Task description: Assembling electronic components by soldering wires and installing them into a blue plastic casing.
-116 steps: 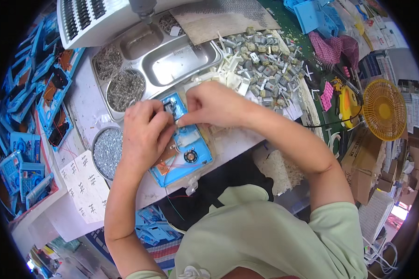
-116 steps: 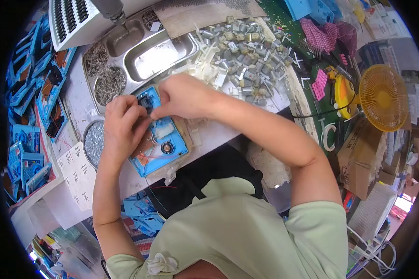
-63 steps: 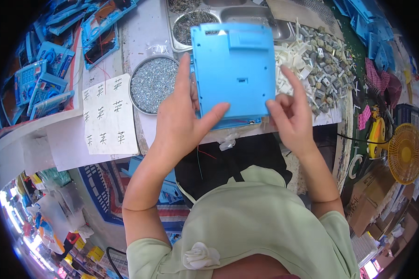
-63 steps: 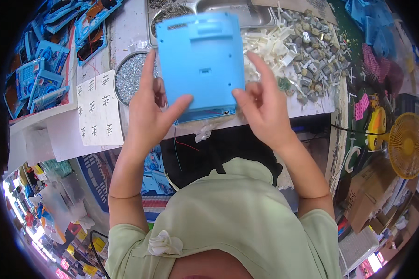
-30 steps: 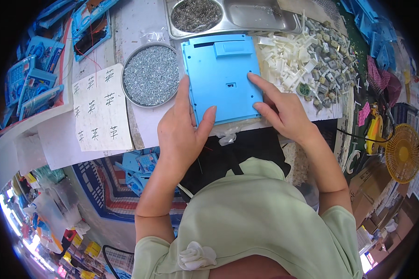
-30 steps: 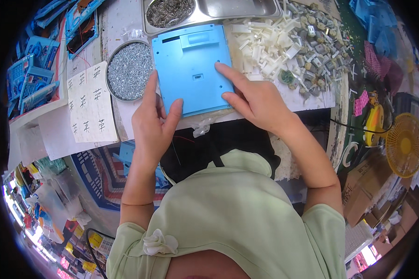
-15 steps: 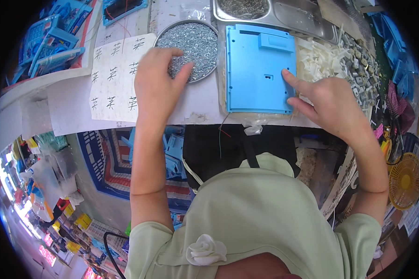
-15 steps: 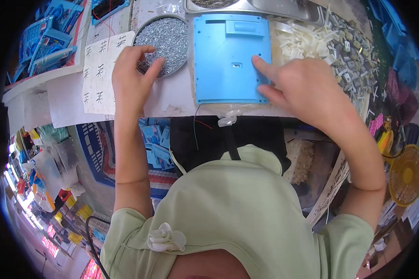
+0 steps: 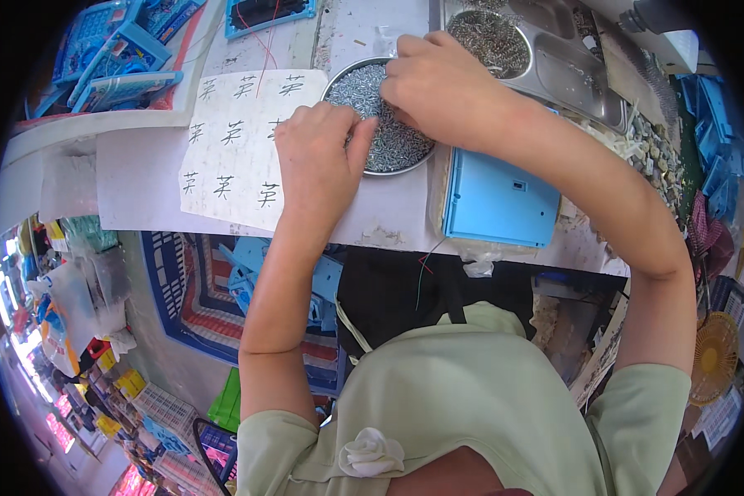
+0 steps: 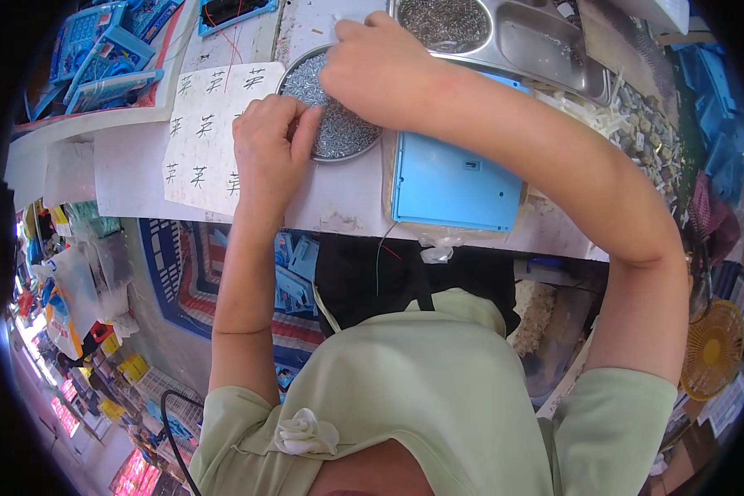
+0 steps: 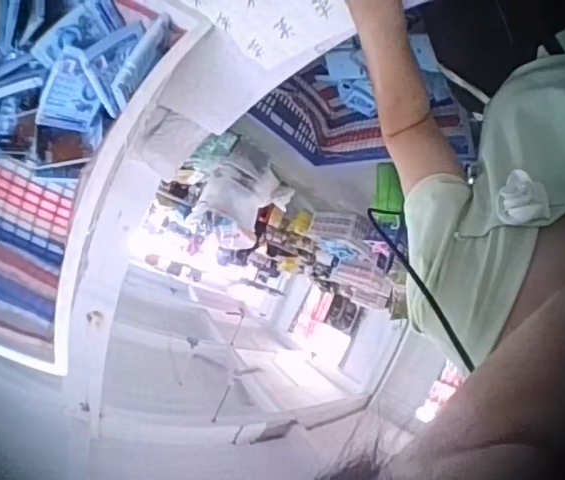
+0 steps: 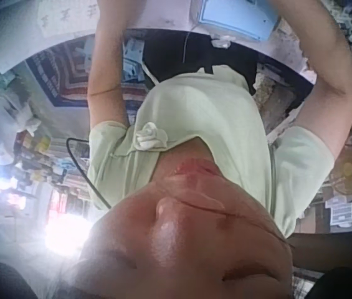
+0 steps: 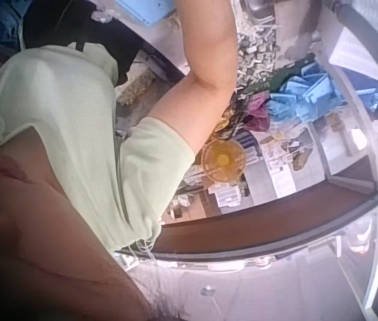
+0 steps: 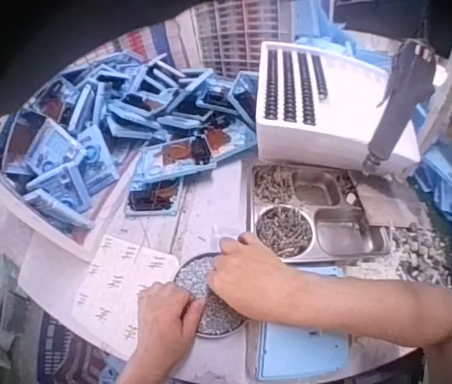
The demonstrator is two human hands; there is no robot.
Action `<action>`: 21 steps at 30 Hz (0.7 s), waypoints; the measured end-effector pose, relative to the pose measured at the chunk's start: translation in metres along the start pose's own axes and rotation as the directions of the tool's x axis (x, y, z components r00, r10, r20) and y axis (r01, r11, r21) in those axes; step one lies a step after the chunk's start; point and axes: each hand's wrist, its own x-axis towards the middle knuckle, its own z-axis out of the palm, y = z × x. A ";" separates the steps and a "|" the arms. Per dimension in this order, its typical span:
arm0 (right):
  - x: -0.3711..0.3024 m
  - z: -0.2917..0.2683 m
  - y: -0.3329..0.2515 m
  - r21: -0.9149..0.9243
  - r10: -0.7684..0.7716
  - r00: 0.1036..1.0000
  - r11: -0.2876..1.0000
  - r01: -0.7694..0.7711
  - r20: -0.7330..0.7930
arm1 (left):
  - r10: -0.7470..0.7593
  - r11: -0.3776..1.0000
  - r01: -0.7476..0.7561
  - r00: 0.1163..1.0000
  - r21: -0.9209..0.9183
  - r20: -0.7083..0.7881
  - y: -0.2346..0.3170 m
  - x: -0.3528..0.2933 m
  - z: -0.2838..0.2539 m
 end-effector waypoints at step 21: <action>-0.107 -0.055 0.074 0.329 0.344 0.918 0.906 -0.268 -0.197 | -0.170 0.779 0.313 0.939 -0.543 0.298 0.046 0.025 0.009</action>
